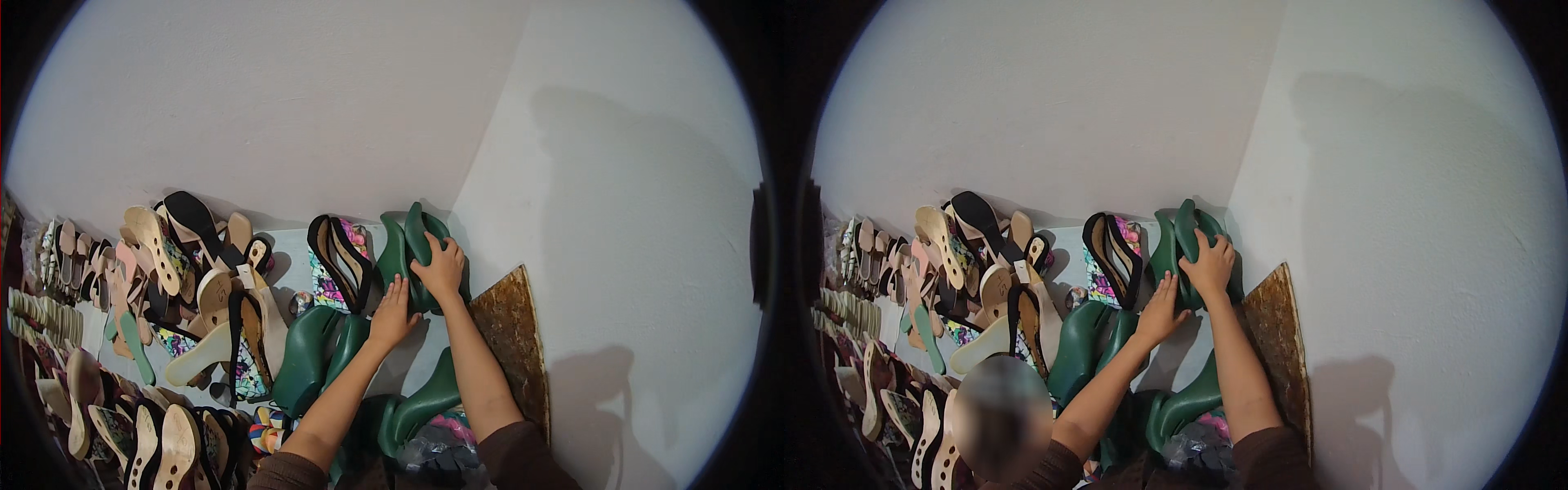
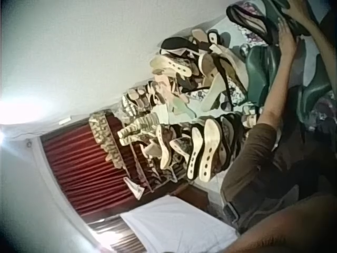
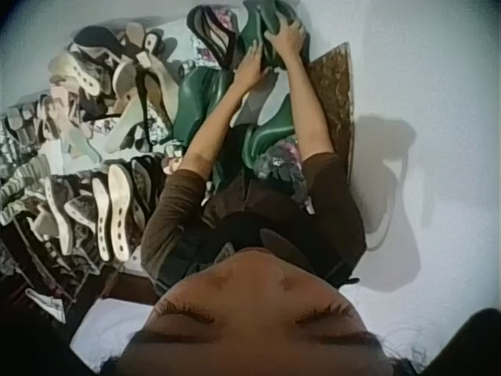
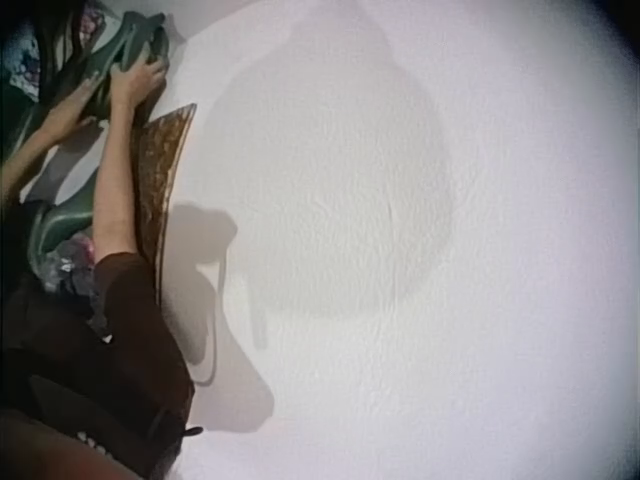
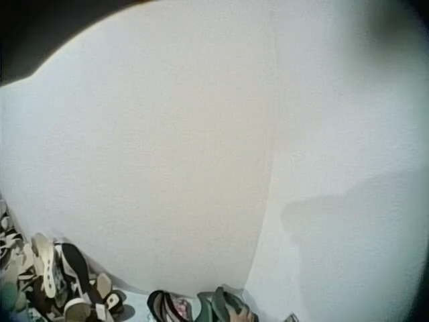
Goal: Organizing green shoe lasts and finished shoe soles on a workbench.
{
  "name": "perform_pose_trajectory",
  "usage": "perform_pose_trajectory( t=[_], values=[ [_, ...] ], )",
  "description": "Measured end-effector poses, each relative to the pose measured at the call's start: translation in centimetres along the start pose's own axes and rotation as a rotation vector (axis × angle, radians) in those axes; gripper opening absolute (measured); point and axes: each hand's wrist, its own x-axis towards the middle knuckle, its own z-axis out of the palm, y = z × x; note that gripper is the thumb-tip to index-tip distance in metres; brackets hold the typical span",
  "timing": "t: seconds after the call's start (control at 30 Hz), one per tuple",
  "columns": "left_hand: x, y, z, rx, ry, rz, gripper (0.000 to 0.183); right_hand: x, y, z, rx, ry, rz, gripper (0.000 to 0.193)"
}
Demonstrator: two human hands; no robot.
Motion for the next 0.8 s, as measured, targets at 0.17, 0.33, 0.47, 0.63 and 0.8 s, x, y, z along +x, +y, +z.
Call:
perform_pose_trajectory(
  t=[0.17,0.33,0.47,0.63,0.8],
  values=[
    [0.1,0.1,0.0,-0.017,-0.036,0.009,0.084,0.1,1.2,-0.4,0.076,0.046,0.005,0.05],
    [0.0,-0.5,0.1,-0.014,-0.015,0.006,0.083,-1.9,1.6,-1.4,0.161,0.09,-0.079,0.041],
    [0.0,0.0,-0.2,-0.025,-0.04,-0.012,0.08,-4.1,2.0,-0.9,0.011,0.048,-0.126,0.043],
    [-1.4,1.1,-2.3,-0.056,-0.013,-0.035,0.063,-5.4,0.2,-1.6,-0.043,0.071,-0.143,0.043],
    [-5.3,1.8,-6.6,-0.085,0.062,-0.128,0.034,-7.2,-4.2,-4.3,0.222,-0.382,-0.126,0.036]
  ],
)
